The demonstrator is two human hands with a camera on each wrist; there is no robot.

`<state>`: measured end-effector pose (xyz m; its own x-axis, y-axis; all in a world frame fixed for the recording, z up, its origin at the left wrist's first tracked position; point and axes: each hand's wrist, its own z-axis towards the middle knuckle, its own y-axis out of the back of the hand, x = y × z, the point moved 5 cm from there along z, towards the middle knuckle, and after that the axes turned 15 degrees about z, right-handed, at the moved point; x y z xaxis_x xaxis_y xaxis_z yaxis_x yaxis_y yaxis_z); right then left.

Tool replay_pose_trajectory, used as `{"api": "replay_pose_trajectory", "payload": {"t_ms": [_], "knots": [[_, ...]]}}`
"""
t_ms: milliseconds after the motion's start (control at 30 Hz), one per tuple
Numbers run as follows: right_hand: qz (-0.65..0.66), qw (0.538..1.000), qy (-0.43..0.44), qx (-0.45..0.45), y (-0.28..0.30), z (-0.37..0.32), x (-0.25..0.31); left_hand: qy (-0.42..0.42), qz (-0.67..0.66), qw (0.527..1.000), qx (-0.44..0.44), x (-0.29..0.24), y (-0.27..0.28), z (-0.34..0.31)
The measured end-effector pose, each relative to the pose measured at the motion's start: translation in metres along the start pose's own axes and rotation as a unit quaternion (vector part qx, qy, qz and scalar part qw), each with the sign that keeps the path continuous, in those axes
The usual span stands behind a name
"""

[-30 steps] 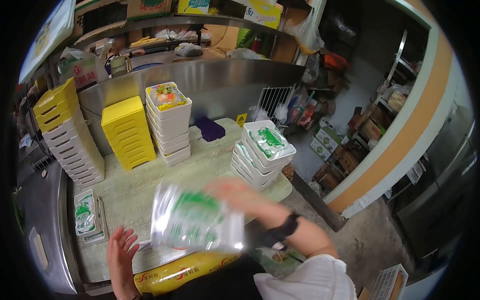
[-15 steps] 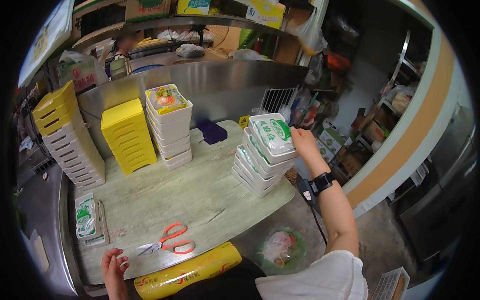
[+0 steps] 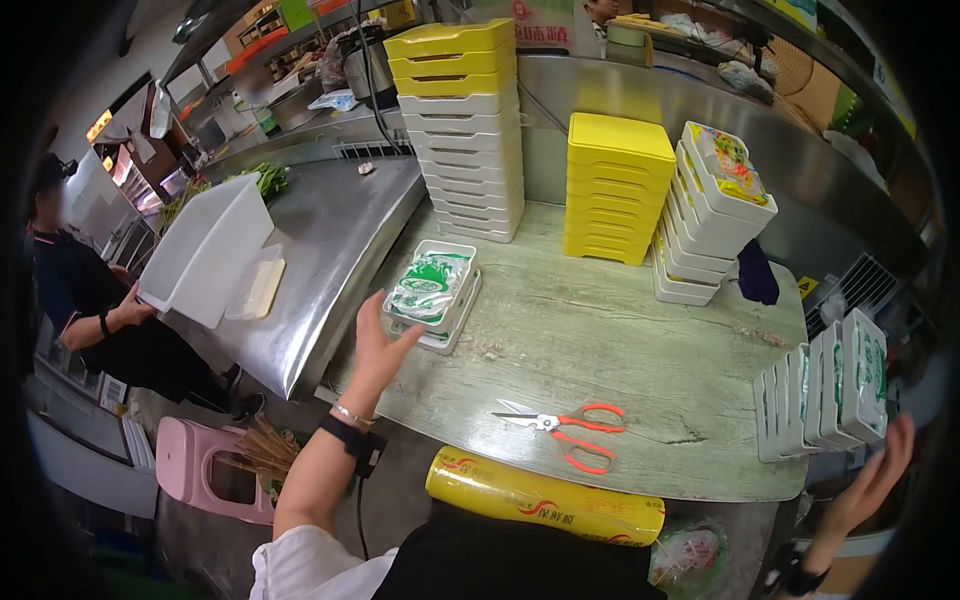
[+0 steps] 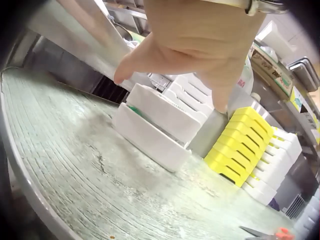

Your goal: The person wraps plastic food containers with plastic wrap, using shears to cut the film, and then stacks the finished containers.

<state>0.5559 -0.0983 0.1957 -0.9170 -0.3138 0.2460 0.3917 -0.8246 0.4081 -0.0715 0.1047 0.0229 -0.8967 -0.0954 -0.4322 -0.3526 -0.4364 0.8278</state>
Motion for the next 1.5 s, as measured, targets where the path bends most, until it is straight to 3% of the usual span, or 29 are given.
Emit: {"api": "replay_pose_trajectory", "payload": {"t_ms": [33,100,167,233,367,433,533,567,633,767,867,1000,1100,1200,1300,1367,1500], "knots": [[0.024,0.998,0.039,0.046,-0.013,-0.016,0.021,-0.019,0.063,0.998,-0.018,-0.007,-0.001,0.005],[0.100,0.967,0.043,0.229,-0.054,-0.042,0.059,0.004,0.095,0.994,0.045,-0.019,-0.012,0.013],[0.165,0.922,-0.013,0.350,-0.108,-0.055,0.091,0.013,0.160,0.982,0.095,-0.040,-0.018,0.017],[0.240,0.876,-0.054,0.415,-0.154,-0.058,0.115,0.042,0.161,0.982,0.095,-0.032,-0.032,0.024],[0.324,0.781,-0.014,0.533,-0.230,-0.074,0.154,0.090,0.093,0.987,0.090,-0.020,-0.031,0.031],[0.327,0.759,0.021,0.563,-0.262,-0.097,0.161,0.101,0.084,0.989,0.065,-0.017,-0.029,0.034],[0.302,0.777,0.086,0.546,-0.288,-0.122,0.162,0.006,0.054,0.998,-0.015,-0.020,-0.001,0.031],[0.288,0.786,0.072,0.543,-0.294,-0.126,0.155,-0.029,0.031,0.999,-0.034,-0.022,0.010,0.027],[0.255,0.799,0.042,0.543,-0.298,-0.127,0.134,-0.120,-0.026,0.992,0.016,-0.036,0.026,0.012],[0.125,0.880,-0.076,0.452,-0.279,-0.122,0.070,-0.271,-0.067,0.945,0.168,-0.072,0.005,-0.044],[0.087,0.900,-0.136,0.405,-0.257,-0.125,0.026,-0.303,-0.077,0.897,0.312,-0.106,-0.023,-0.079],[0.076,0.922,-0.138,0.353,-0.225,-0.123,0.014,-0.372,-0.026,0.878,0.300,-0.127,-0.046,-0.098],[0.144,0.926,-0.159,0.311,-0.192,-0.121,0.037,-0.369,-0.003,0.893,0.258,-0.128,-0.033,-0.100],[0.249,0.884,-0.235,0.319,-0.156,-0.143,0.053,-0.257,-0.055,0.938,0.224,-0.093,-0.009,-0.110],[0.263,0.850,-0.255,0.379,-0.129,-0.164,0.077,-0.100,-0.057,0.975,0.189,-0.039,0.004,-0.143],[0.252,0.851,-0.217,0.405,-0.120,-0.171,0.095,-0.057,-0.073,0.972,0.214,-0.011,0.005,-0.171],[0.244,0.857,-0.139,0.432,-0.129,-0.185,0.121,0.028,-0.150,0.964,0.219,-0.013,-0.002,-0.196]]}}
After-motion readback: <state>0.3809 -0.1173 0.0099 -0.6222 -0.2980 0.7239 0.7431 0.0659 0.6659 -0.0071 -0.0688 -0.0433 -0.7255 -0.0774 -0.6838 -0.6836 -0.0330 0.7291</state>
